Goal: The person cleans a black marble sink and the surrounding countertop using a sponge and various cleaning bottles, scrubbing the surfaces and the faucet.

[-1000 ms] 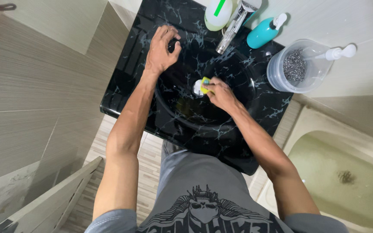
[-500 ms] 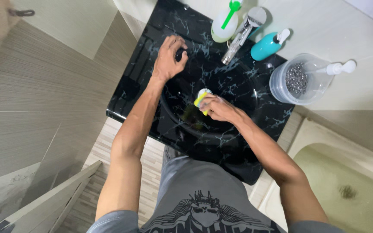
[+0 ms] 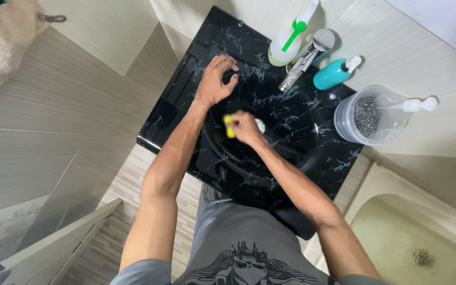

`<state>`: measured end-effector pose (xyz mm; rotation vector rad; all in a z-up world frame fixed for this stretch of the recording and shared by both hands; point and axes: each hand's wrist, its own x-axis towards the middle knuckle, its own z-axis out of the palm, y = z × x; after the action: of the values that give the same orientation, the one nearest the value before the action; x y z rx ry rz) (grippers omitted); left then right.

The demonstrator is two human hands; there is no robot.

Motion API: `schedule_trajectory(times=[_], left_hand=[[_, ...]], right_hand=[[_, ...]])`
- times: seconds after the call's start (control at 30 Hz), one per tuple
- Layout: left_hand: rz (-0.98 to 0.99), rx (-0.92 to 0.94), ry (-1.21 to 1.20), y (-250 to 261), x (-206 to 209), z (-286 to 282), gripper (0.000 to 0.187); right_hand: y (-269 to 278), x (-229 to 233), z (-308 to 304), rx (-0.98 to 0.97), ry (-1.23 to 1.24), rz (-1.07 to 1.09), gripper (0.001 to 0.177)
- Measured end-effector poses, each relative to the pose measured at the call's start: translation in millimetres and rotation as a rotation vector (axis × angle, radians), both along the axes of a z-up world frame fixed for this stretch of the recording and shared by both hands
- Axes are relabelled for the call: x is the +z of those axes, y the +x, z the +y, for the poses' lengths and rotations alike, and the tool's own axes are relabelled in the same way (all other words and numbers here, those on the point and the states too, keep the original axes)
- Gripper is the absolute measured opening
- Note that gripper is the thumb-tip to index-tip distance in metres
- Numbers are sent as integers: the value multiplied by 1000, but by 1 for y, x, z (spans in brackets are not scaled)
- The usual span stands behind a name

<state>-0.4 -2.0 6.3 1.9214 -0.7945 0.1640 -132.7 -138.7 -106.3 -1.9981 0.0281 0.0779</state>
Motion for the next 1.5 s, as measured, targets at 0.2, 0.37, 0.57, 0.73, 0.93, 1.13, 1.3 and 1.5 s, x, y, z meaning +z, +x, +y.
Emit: schedule_trajectory(times=[0.2,0.37,0.57,0.73,0.93,1.13,1.3,1.5], left_hand=[[-36,-16,-31,3,-4,2,20],[-1,-32,-24,3,-3,5,20],[75,-47,-39,4,2,7,18],[93,-39,-37,7,1,7,17],[234,-63,-114,14,-1,6,21],[299,-69,-123,21,-3,9,24],[320,-78,-125,25,-10,7,28],[209,-63,-59,30,-19,6,35]], right_hand=[[55,3,2,-768,582,-137,14],[53,28,9,-806,480,-268,16],[29,29,31,50,286,-107,11],[10,51,-6,596,-278,402,16],[14,31,16,231,-125,154,19],[69,13,27,-705,310,-308,10],[57,62,45,-596,166,-525,37],[59,70,47,-360,-46,-478,22]])
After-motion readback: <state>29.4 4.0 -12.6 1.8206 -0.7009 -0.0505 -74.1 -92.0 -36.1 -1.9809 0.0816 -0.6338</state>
